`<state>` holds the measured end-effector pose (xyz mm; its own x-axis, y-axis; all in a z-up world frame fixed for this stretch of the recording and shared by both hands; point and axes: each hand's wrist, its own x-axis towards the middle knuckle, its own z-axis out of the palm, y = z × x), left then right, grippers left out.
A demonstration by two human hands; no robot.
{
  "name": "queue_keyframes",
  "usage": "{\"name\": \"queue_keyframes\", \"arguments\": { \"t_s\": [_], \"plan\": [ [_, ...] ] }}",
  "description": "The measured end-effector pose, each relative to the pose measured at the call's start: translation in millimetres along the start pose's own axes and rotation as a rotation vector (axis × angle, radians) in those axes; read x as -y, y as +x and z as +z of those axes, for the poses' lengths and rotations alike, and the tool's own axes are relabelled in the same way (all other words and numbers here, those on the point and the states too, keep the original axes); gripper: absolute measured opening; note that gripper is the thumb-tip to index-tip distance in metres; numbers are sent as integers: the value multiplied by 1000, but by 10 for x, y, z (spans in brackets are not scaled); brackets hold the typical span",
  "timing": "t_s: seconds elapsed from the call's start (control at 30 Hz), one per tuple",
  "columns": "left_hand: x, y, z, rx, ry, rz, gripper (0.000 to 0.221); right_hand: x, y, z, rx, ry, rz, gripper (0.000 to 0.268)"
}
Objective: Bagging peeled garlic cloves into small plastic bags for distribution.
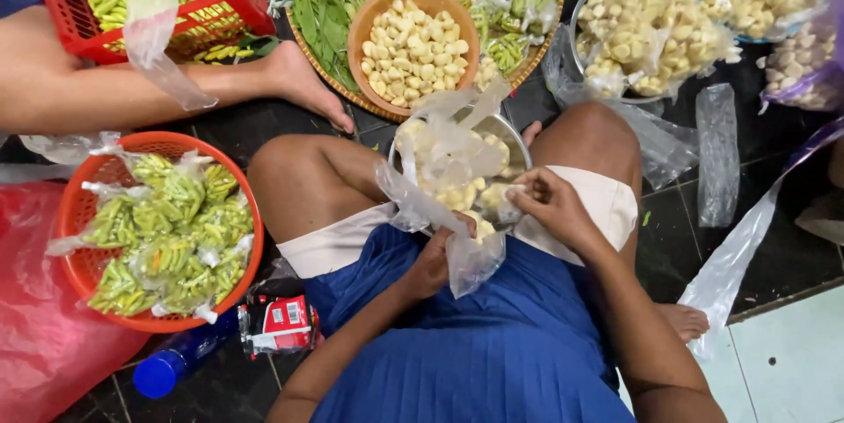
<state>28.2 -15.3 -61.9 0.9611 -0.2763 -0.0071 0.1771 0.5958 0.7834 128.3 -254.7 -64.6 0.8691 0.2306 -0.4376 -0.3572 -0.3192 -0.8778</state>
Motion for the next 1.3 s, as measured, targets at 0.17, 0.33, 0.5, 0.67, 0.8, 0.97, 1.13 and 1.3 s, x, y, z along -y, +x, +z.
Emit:
{"name": "queue_keyframes", "arguments": {
  "t_s": [0.17,0.33,0.5,0.67,0.8,0.97,1.13,1.3],
  "plan": [
    [414,99,-8,93,-23,4,29,847,-572,-248,109,78,-46,50],
    [270,224,203,-44,132,63,46,1269,-816,-17,158,-189,-236,30],
    [-201,266,330,-65,398,-62,57,1407,-843,200,133,-285,-398,11],
    [35,242,331,-109,80,-43,35,1388,-848,353,12,-355,-590,8],
    [98,69,261,-108,127,-139,24,1499,-1068,-60,-140,-72,-706,5],
    [128,54,194,-49,235,-160,12,1680,-991,-203,-13,-391,-441,43],
    [189,19,148,-18,331,-205,6,1328,-728,88,465,-613,-319,101],
    [268,109,133,81,476,-282,19,1087,-526,189,354,-318,-396,47]
  ]
}}
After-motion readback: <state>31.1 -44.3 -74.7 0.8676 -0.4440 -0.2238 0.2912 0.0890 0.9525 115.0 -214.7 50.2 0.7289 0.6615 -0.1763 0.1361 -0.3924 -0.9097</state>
